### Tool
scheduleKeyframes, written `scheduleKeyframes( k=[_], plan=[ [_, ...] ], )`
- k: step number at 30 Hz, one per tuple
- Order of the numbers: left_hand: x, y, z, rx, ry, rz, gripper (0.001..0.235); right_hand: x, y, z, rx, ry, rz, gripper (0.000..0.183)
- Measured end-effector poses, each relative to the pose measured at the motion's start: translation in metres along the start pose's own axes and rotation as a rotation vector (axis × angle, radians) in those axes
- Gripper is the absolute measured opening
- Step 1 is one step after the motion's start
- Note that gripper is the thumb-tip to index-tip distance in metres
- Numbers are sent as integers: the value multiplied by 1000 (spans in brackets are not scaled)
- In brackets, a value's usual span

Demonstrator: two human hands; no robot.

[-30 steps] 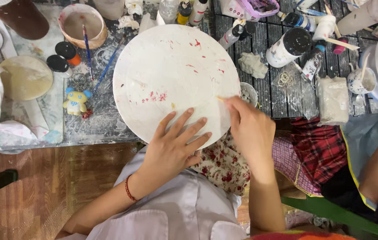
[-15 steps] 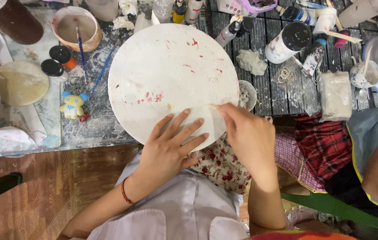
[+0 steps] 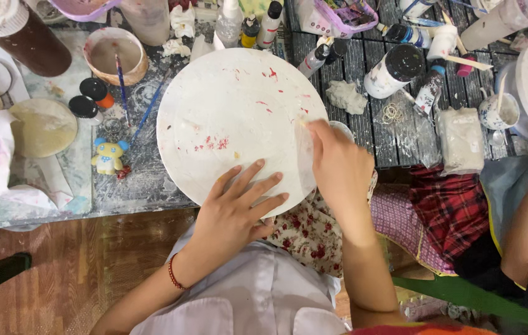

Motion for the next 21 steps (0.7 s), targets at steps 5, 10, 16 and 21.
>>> scheduleKeyframes(
  k=[5,10,16,21],
  plan=[
    [4,-3,-3,-12,-19,8,46,34,-11,9,-34,-31,-18,8],
    [4,-3,-1,-4,9,-17,48,15,-3,-2,-66,-23,-49,7],
    [-4,-3,1,32,88,5,38,-8,-1,1,-123,82,-73,10],
    [8,-4,-3,30,36,27,35,36,-13,28,-167,123,-139,11]
  ],
)
Point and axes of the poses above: each hand's wrist, its own x-axis away from the middle knuckle, its own z-axis out of the back of the hand, y = z × x, the point moved 8 cm from there along -x, towards the middle knuckle, and after that the axes turned 1 degree about -y, right-handed, at the moved point
